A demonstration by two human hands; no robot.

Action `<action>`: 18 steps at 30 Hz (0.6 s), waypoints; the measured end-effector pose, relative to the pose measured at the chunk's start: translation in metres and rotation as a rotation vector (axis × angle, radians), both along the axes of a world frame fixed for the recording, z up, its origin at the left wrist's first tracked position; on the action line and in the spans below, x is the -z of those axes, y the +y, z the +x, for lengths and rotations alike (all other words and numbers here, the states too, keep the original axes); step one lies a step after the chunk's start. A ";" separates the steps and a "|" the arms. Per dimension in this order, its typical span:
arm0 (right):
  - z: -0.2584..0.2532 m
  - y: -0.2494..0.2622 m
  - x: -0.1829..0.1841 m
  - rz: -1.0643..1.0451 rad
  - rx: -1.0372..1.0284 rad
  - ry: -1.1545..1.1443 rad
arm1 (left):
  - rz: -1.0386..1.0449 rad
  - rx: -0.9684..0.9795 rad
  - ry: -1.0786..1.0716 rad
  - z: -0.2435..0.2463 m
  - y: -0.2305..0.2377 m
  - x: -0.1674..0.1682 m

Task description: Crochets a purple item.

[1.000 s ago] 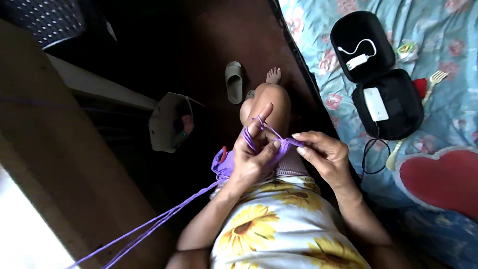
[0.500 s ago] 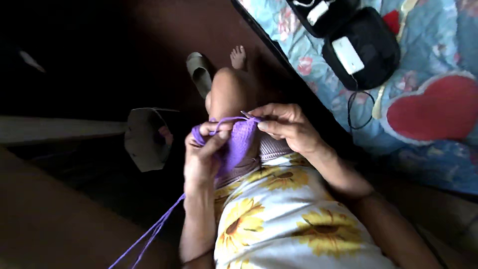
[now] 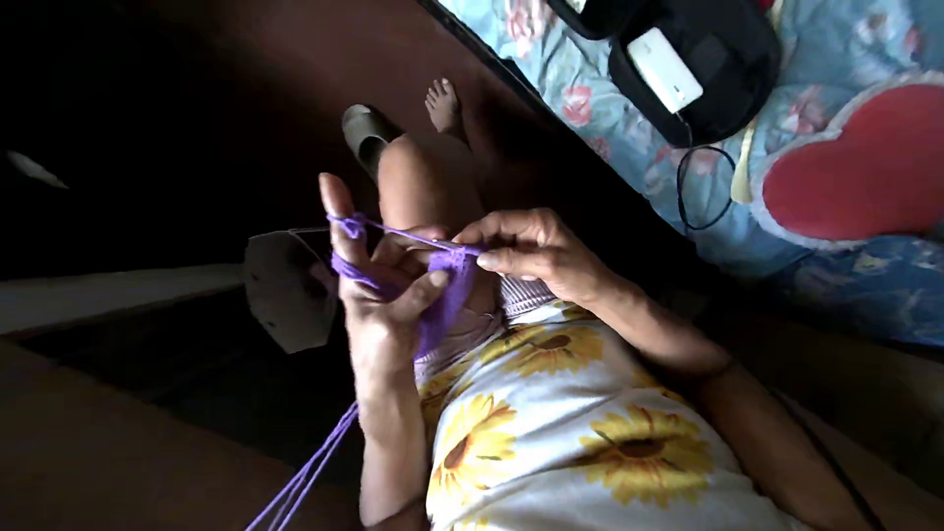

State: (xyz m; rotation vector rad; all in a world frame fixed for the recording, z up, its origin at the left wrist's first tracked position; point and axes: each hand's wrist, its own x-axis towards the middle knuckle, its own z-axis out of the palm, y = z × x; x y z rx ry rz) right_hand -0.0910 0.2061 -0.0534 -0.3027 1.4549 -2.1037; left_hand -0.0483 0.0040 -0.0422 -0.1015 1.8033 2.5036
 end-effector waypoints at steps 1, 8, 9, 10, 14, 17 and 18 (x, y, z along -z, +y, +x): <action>0.002 0.002 -0.001 0.081 0.012 0.042 | -0.005 -0.047 -0.015 0.001 0.006 0.000; 0.009 -0.006 0.001 0.007 0.080 -0.189 | 0.121 -0.100 -0.127 0.005 0.015 0.008; 0.009 -0.007 0.001 -0.044 0.078 -0.280 | 0.168 -0.098 -0.155 0.005 0.015 0.009; 0.010 -0.008 0.002 -0.074 0.072 -0.327 | 0.214 -0.099 -0.179 0.005 0.015 0.010; 0.008 -0.009 0.005 0.109 0.102 -0.003 | 0.267 -0.130 -0.197 0.007 0.012 0.011; 0.005 -0.006 0.003 0.343 0.085 0.408 | 0.198 -0.180 -0.160 0.009 0.010 0.007; 0.005 -0.007 0.005 0.403 0.100 0.511 | 0.185 -0.197 -0.155 0.009 0.010 0.006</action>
